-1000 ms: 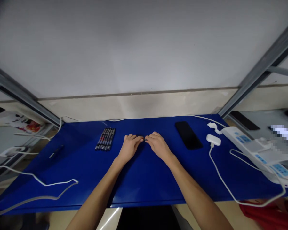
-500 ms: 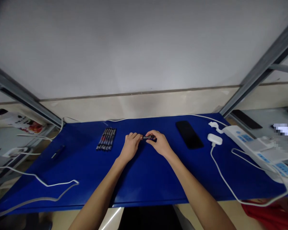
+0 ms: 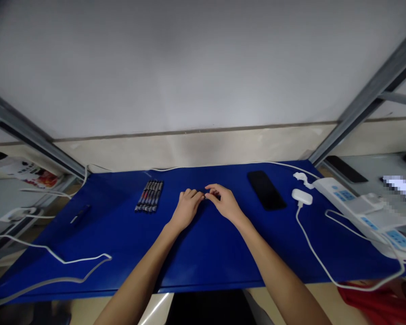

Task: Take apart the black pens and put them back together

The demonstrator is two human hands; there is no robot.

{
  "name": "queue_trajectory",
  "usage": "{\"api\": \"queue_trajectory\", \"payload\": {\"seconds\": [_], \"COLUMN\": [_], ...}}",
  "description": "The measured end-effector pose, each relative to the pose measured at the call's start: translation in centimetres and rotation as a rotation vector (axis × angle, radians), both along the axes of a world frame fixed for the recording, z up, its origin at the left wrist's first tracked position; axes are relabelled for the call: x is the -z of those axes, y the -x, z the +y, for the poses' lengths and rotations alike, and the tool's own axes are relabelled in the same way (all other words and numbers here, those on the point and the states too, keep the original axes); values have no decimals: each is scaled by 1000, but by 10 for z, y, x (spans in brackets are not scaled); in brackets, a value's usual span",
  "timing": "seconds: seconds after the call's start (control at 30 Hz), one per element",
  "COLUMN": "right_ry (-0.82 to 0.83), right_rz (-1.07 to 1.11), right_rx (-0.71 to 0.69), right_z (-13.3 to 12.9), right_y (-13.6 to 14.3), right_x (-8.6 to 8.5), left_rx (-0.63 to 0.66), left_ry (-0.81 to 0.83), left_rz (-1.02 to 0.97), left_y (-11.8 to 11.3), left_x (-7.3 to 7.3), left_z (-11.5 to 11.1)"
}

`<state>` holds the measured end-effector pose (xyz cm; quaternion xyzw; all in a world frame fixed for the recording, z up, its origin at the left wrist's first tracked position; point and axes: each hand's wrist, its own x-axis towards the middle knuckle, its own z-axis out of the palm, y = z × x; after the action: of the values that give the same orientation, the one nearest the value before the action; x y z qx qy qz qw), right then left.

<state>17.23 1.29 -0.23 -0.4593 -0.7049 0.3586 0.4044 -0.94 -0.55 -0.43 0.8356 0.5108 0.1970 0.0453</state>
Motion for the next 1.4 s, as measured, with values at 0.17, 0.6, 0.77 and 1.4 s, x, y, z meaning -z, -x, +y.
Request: {"api": "queue_trajectory", "payload": {"seconds": [0.17,0.6,0.77,1.4], "right_ry": [40,90,-32,122], "right_rz": [-131,-12,-66,26], "right_rx": [-14,-28,-57,-38], "right_z": [-2,-4,-6,1], "right_y": [-1,0,-1,-5], "right_x": [-2,-2,-5,-1], "left_rx": [-16,-20,-52,-40], "left_ry": [20,31,39,34], "left_rz": [-43,-79,-96,-106], "left_y": [2,4,4,1], "left_x": [2,3,4,1], "left_z": [2,2,2,-1]}}
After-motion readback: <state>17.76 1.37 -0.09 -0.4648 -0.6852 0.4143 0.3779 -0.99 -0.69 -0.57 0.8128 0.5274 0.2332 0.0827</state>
